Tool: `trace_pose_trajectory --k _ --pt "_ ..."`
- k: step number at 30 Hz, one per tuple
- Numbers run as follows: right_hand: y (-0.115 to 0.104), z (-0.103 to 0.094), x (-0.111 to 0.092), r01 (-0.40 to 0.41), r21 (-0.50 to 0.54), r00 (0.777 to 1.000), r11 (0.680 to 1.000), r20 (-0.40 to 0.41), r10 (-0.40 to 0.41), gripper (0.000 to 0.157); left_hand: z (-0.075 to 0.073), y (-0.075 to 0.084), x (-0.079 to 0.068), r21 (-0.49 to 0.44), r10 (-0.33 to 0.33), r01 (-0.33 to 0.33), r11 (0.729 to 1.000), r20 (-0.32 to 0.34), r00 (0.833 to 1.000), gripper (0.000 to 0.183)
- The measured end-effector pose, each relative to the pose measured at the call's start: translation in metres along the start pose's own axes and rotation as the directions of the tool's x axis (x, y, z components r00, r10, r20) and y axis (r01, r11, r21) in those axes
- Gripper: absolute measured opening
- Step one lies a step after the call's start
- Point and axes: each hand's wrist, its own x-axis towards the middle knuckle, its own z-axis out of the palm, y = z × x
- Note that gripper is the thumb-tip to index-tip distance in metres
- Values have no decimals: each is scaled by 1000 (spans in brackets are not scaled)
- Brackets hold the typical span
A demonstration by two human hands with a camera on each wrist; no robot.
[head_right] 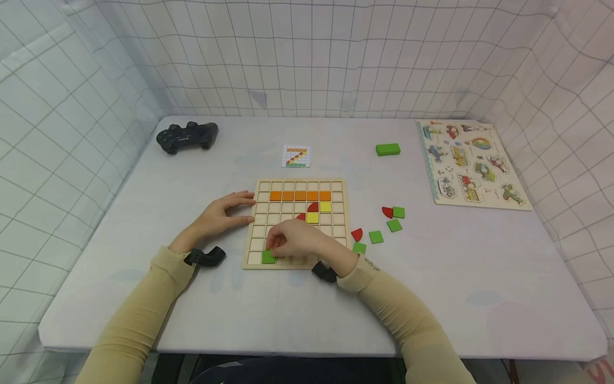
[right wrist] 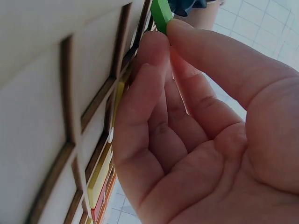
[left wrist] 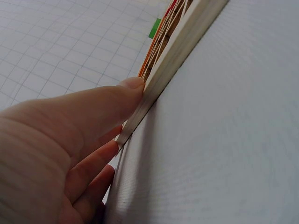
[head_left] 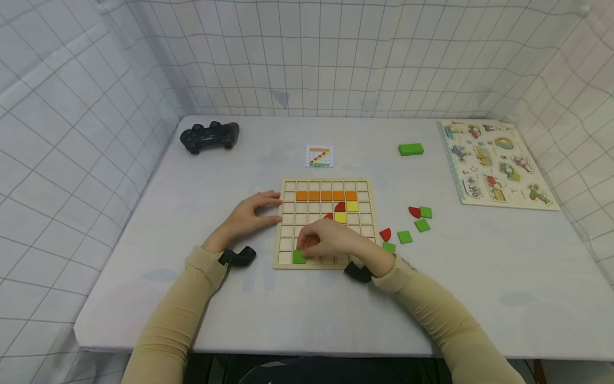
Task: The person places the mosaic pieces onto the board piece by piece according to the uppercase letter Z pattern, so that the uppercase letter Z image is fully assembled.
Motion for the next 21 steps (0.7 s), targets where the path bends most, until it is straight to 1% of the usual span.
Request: trace_pose_trajectory --k 7,12,16,21 --pt "-1 0 0 -28 -39 1000 999 -6 28 7 0 -2 0 14 8 -8 1000 -2 1000 51" --pt "0 -4 -2 -27 -6 1000 1000 8 27 11 0 -1 0 14 -1 1 1000 -1 1000 51" --pt "3 -15 -6 -18 36 1000 999 11 17 16 0 -1 1 10 -9 9 1000 1 1000 51" --pt "6 -38 -17 19 82 1000 996 1 -19 25 0 -1 1 10 -12 12 1000 2 1000 51"
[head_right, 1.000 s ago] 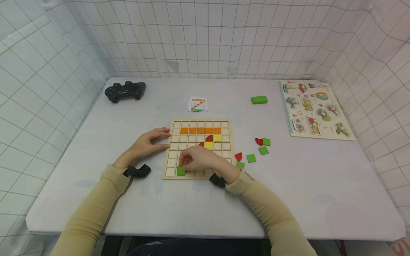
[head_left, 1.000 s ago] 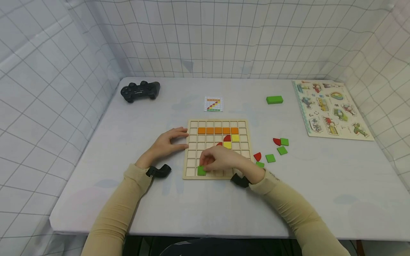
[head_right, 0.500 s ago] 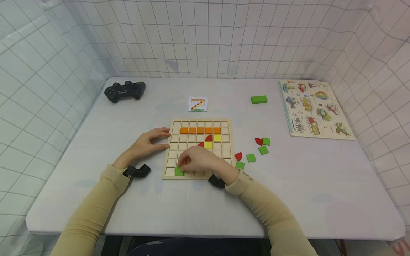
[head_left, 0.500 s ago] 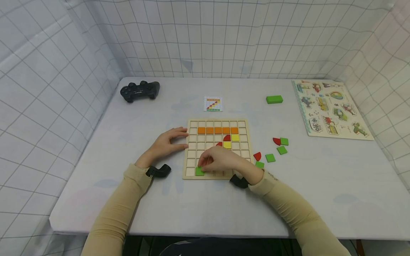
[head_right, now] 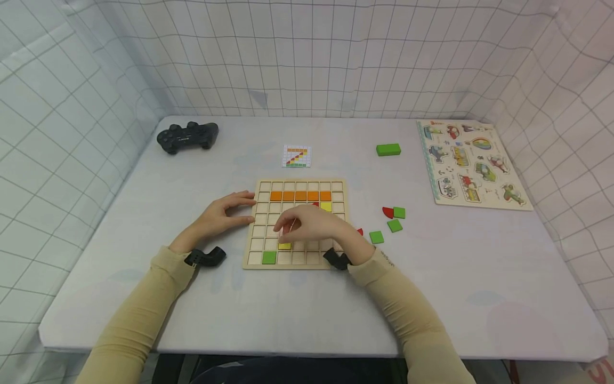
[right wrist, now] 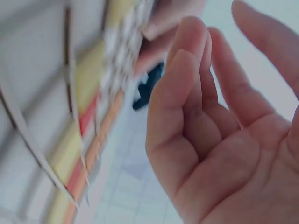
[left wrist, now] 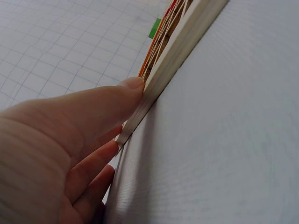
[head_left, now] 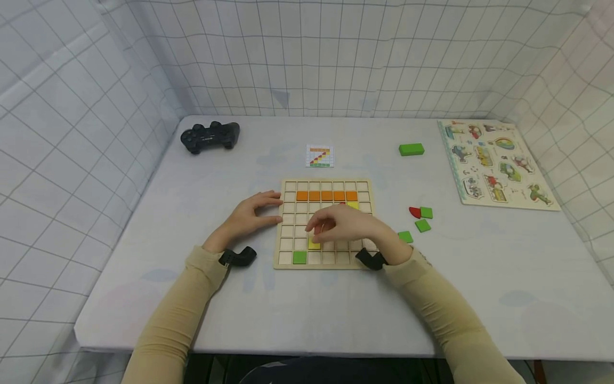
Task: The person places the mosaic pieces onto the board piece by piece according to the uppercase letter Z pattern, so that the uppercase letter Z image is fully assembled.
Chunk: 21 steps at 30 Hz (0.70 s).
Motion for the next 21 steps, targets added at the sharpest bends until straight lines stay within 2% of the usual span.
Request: trace_pose_trajectory --k 6,10,16,21 --pt "2 -35 -23 23 61 999 998 -30 -21 34 1 0 -2 6 5 -5 1000 -3 1000 49" --pt "8 -61 -44 28 77 994 997 -107 -20 34 1 0 -2 9 10 -10 1000 -4 1000 48" --pt "25 -91 -78 -23 66 969 998 -246 39 31 1 -1 -2 9 9 -9 1000 -6 1000 49" --pt "42 -107 -101 -44 128 956 991 -283 79 32 1 -2 -2 6 14 -14 1000 -4 1000 50"
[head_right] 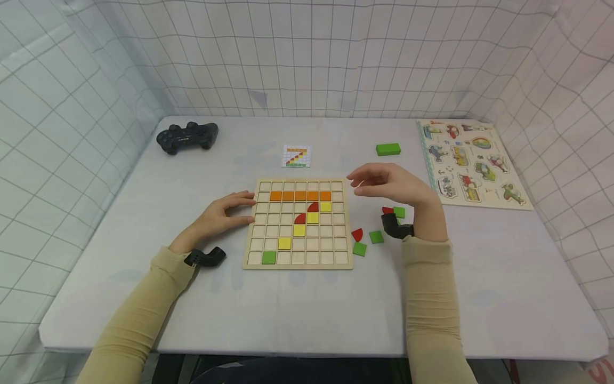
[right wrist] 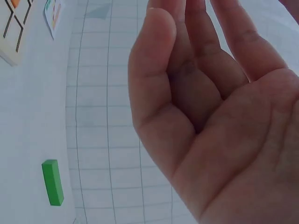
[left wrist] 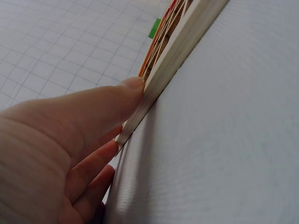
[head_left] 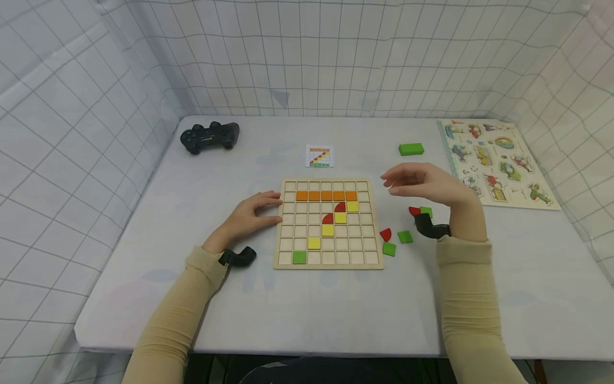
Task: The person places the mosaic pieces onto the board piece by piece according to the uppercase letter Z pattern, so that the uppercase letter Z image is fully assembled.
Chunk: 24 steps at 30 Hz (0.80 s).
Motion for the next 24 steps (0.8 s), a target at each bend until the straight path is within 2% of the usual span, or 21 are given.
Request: trace_pose_trajectory --k 5,11,18,24 --pt "16 -15 -11 -53 59 998 997 -21 54 34 0 0 0 1 2 -2 1000 2 1000 49" --pt "34 -26 -20 -67 85 997 994 -32 70 35 -1 1 0 8 2 -2 1000 4 1000 50" --pt "54 -33 -28 -70 101 996 992 -50 76 32 0 1 0 7 4 -4 1000 3 1000 49" --pt "67 -35 -31 -103 110 994 989 -29 106 32 0 1 0 3 8 -8 1000 3 1000 50"
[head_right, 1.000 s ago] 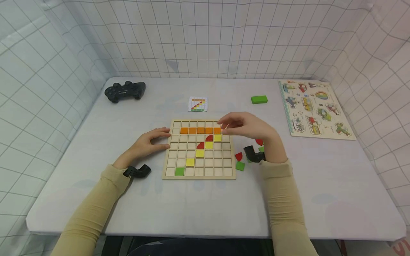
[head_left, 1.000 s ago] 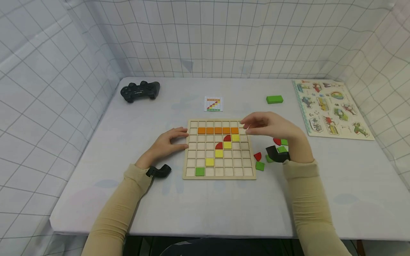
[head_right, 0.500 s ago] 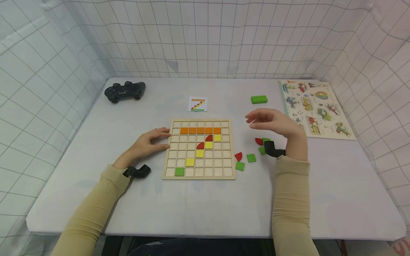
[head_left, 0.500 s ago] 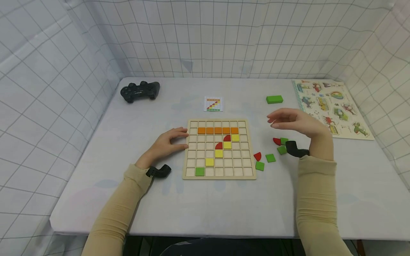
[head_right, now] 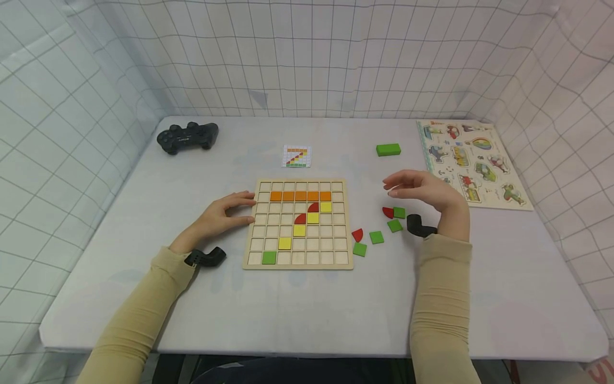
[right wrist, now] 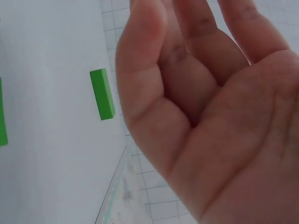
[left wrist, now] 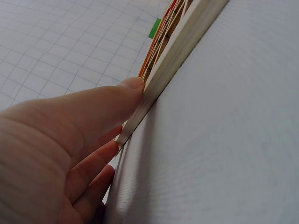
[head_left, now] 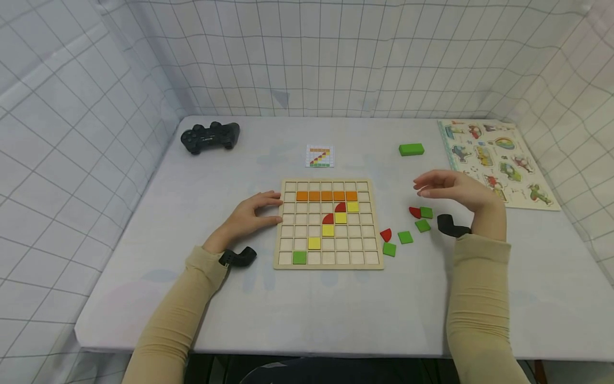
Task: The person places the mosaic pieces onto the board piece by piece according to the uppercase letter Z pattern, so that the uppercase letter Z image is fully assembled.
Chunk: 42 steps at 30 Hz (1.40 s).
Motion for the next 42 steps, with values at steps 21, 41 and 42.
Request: trace_pose_trajectory --k 21,41,42 --pt "32 1 4 -152 15 987 988 64 151 39 1 -1 0 9 7 -7 1000 -8 1000 49" --pt "43 8 10 -214 19 975 977 68 212 45 0 0 0 22 13 -13 1000 -9 1000 47" --pt "44 8 10 -215 26 975 976 68 213 45 0 0 0 21 14 -13 1000 -9 1000 47"
